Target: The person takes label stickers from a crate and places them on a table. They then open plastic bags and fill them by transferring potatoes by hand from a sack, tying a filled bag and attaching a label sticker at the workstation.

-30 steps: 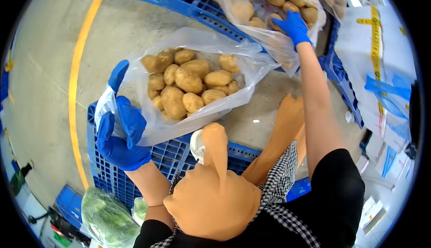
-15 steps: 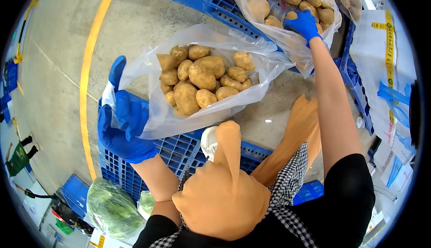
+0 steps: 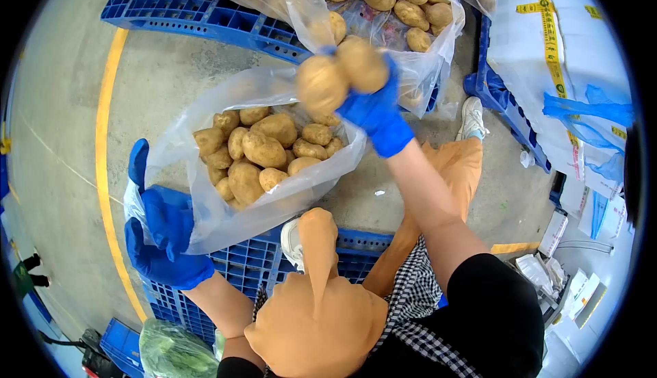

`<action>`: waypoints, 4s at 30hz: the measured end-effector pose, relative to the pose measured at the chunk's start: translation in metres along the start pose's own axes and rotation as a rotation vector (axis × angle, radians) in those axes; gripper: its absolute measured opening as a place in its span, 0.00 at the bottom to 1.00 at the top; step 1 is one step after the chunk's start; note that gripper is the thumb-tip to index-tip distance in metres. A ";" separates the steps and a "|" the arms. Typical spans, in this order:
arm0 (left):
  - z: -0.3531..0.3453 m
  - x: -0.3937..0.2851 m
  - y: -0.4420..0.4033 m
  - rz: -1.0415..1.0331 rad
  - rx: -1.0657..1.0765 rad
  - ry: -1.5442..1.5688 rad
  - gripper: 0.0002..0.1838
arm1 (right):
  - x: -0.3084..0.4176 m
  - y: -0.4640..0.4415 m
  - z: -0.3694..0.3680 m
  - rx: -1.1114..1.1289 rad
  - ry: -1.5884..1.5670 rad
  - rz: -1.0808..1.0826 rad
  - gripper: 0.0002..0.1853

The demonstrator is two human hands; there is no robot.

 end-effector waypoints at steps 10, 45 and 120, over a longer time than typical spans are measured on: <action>0.001 0.000 0.013 -0.024 -0.216 -0.294 0.40 | 0.137 -0.017 -0.014 -0.424 1.776 0.590 0.18; -0.004 0.012 0.013 0.050 -0.004 0.022 0.41 | 0.083 0.053 -0.023 -0.110 0.374 0.316 0.42; -0.003 0.014 -0.002 -0.013 -0.032 -0.296 0.49 | 0.271 0.026 0.064 -0.771 1.730 0.618 0.28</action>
Point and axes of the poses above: each hand's wrist, its own y-axis away from the middle knuckle, its own z-axis out of the back of the hand, x = y × z, the point moved 5 cm from there along -y, towards the middle knuckle, and after that the axes turned 14 degrees about -y, right-handed, at the moved point
